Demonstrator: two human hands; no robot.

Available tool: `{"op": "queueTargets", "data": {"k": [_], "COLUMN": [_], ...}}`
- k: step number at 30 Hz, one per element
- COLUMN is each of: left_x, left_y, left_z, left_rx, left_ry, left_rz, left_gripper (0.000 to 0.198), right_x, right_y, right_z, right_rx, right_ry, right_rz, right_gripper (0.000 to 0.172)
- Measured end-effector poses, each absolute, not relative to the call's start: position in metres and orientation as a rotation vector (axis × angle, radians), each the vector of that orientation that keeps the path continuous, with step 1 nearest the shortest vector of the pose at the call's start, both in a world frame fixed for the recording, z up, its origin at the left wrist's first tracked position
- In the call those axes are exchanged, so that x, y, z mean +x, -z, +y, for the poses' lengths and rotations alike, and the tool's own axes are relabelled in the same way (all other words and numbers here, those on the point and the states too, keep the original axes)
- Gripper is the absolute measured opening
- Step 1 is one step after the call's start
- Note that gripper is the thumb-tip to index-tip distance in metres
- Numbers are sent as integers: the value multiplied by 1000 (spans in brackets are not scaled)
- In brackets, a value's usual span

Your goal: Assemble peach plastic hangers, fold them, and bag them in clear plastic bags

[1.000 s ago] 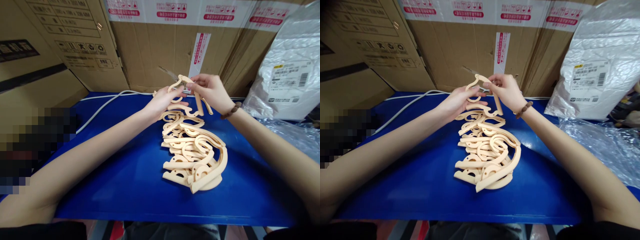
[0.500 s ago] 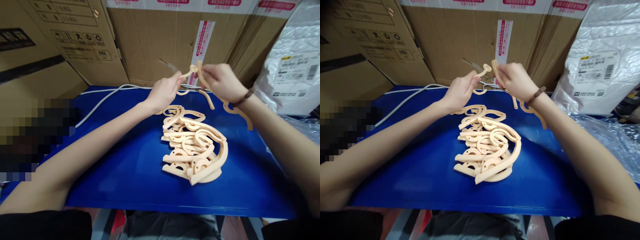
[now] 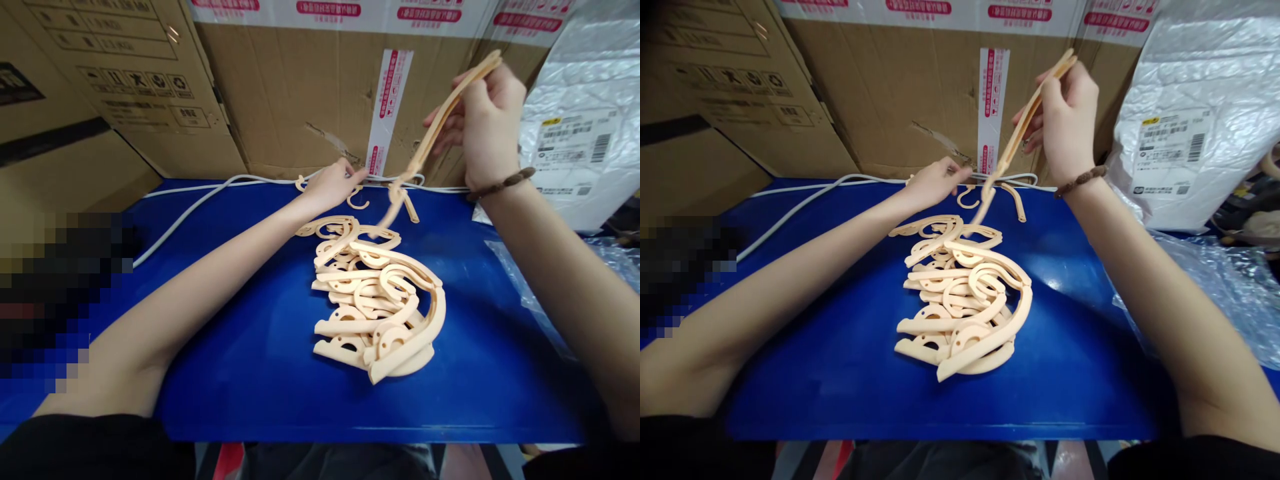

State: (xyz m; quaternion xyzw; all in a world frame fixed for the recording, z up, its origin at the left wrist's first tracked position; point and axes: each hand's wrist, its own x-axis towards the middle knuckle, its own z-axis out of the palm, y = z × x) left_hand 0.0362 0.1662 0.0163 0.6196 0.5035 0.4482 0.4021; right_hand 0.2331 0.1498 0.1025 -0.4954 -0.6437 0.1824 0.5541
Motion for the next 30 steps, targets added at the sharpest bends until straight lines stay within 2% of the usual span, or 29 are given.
{"op": "queueTargets", "data": {"k": [3,6,8,9,12,14,19,22,25,27,30], "left_x": [34,31,29,29,30,33,45,51,46,35,11], "left_y": [-41,-64,-71,-72,-69,-65,-57,-55,-55,-55,-47], "left_z": [155,145,142,141,141,141,133,128,135,147,168], "left_rx": [1403,1279,1247,1237,1258,1308,1502,1825,1987,1880,1851], "left_ry": [-916,-949,-1041,-1071,-1111,-1094,-1013,-1130,-1177,-1069,-981], "left_rz": [960,770,809,854,942,949,1022,1154,1252,1399,1656], "left_gripper": [40,35,33,33,29,29,35,31,22,24,32], "right_x": [237,243,245,245,236,227,208,208,221,233,251], "right_y": [-101,-100,-101,-102,-104,-101,-80,-67,-63,-67,-80], "right_z": [152,153,148,143,127,119,118,132,150,160,169], "right_rx": [-1089,-1057,-1152,-1240,-1469,-1481,-1487,-1587,-1641,-1673,-1686], "right_ry": [-451,-305,-59,133,758,880,771,324,-58,-108,34], "right_rz": [-1454,-1552,-1715,-1829,-2203,-2369,-2500,-2406,-2343,-2294,-2206], "right_gripper": [11,16,4,7,36,43,35,32,37,40,38]}}
